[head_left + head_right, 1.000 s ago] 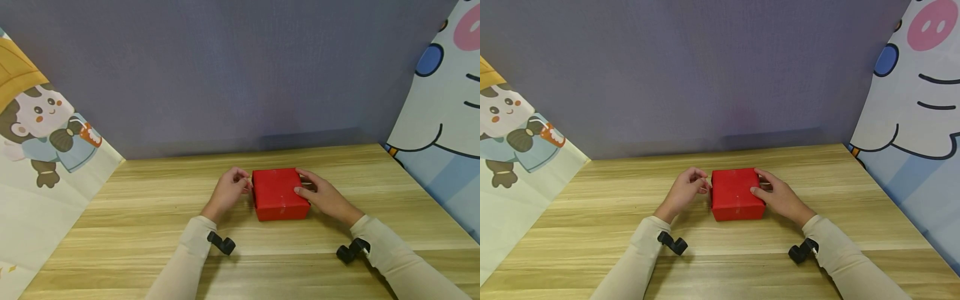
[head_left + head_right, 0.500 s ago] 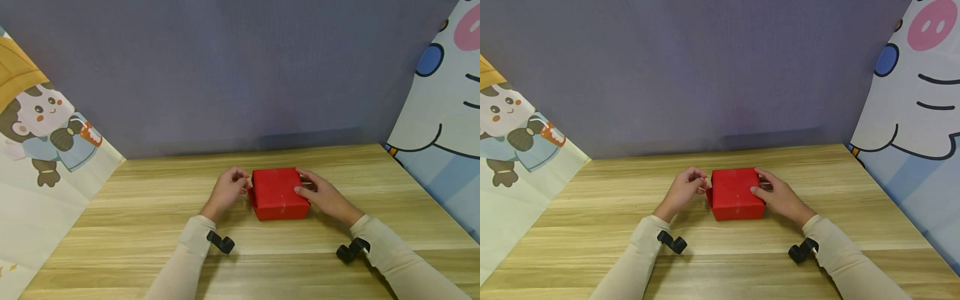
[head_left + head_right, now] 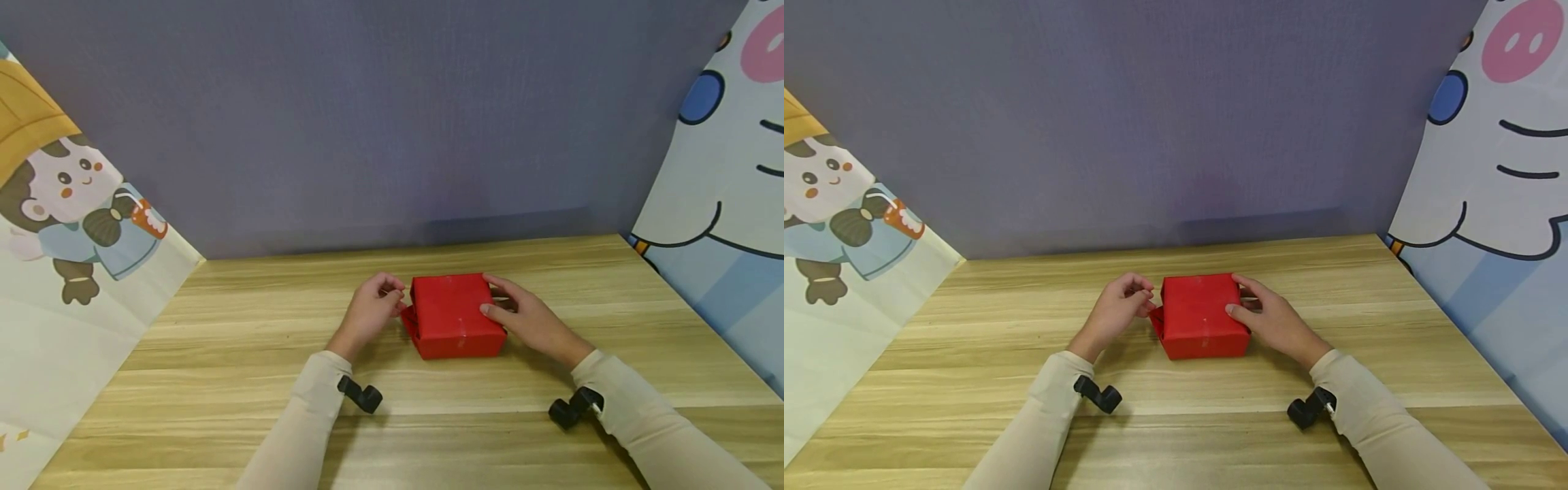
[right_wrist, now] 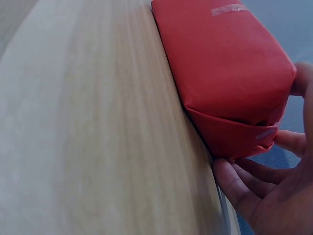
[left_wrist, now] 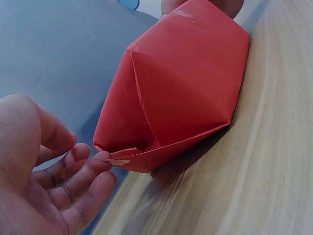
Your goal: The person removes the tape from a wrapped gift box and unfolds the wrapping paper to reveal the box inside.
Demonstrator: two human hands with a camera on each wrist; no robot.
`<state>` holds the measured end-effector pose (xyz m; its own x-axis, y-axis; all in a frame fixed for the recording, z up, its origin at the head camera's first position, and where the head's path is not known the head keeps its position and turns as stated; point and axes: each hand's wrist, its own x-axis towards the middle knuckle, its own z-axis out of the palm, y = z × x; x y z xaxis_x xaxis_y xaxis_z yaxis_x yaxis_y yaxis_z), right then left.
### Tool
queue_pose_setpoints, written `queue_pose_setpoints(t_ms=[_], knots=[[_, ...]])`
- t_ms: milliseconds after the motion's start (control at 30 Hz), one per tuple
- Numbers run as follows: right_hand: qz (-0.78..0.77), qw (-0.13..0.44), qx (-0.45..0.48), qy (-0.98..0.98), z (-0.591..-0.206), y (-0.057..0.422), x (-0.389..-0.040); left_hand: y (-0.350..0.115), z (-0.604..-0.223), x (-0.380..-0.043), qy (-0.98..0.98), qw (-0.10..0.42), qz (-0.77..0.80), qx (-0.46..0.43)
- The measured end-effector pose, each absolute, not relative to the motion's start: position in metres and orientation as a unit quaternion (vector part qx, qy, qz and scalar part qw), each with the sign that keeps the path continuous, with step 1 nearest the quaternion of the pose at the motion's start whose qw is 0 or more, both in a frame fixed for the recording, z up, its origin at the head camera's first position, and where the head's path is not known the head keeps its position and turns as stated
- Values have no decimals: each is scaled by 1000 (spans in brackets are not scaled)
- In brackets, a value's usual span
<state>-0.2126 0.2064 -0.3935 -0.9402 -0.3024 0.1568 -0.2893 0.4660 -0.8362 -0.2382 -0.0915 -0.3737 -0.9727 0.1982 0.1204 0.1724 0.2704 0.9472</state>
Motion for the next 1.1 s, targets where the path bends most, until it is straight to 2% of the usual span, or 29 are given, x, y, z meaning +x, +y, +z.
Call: queue_pose_setpoints(t_ms=[533,1100], knots=[[-483,8,-173,858,-394,207,-213,-96,-378,-241,812,9,570,121],[-480,10,-173,860,-394,207,-213,-100,-385,-244,891,-23,434,133]])
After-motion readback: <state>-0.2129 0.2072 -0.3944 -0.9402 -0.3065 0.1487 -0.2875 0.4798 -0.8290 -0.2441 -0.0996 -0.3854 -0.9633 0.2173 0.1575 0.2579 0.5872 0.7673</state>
